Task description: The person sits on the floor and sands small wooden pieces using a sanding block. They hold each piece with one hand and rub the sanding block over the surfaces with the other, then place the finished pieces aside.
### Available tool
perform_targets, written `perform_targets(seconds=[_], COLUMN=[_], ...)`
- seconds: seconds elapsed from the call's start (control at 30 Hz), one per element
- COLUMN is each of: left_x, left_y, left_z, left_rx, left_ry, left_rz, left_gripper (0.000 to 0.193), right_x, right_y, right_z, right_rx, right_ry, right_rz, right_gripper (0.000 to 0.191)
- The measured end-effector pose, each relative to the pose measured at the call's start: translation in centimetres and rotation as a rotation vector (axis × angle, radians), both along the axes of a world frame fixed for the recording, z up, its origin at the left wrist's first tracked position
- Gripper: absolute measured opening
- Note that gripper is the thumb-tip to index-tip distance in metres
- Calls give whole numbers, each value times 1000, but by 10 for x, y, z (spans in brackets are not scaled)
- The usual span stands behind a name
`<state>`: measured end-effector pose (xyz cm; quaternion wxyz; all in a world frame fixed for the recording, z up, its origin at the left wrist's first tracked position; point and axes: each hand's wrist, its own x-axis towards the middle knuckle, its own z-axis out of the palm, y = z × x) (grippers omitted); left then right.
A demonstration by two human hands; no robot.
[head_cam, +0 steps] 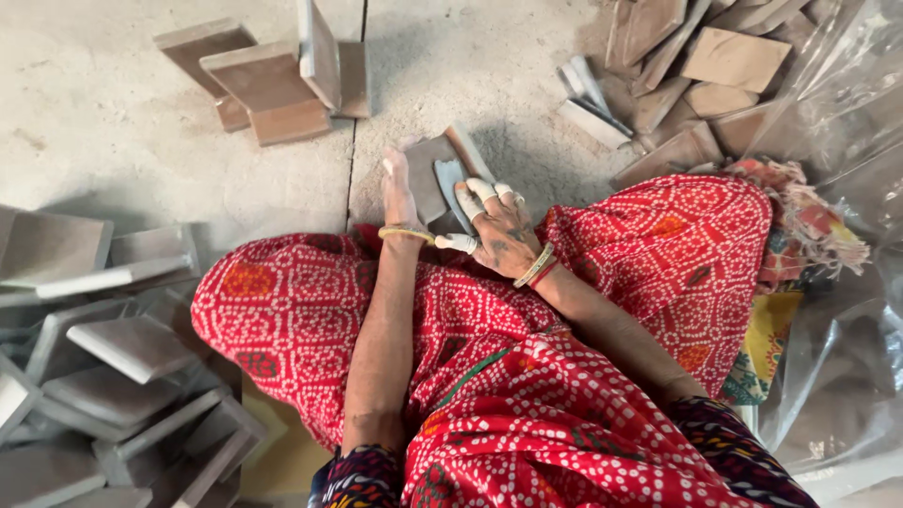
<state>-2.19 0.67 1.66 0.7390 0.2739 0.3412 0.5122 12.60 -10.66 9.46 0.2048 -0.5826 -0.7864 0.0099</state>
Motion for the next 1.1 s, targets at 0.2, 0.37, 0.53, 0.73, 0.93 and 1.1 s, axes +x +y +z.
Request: perform_targets(seconds=[0.2, 0.37, 0.53, 0.73, 0.93, 1.1], left_x=[3, -2, 2, 1, 4, -1], left_y=[2, 0, -3, -8, 2, 10], left_z=[-41, -30, 13, 38, 29, 11], left_rx=[-59, 291, 69, -19, 2, -25], left_ry=[126, 410, 473, 391, 240, 357], left_rz=[-19, -27, -36, -59, -138, -96], left_gripper=[64, 64, 72, 99, 114, 112], right_x=[1, -1, 0, 1, 2, -4], right_y=[-2, -14, 12, 34, 16, 52], right_z=[-7, -20, -60, -77, -31, -45], right_rx=[-47, 75, 152, -230, -169, -373], right_ry=[36, 50, -147, 66, 55, -69], right_rz=[-58, -86, -52, 1, -63, -70], right_gripper=[52, 65, 40, 45, 69, 74])
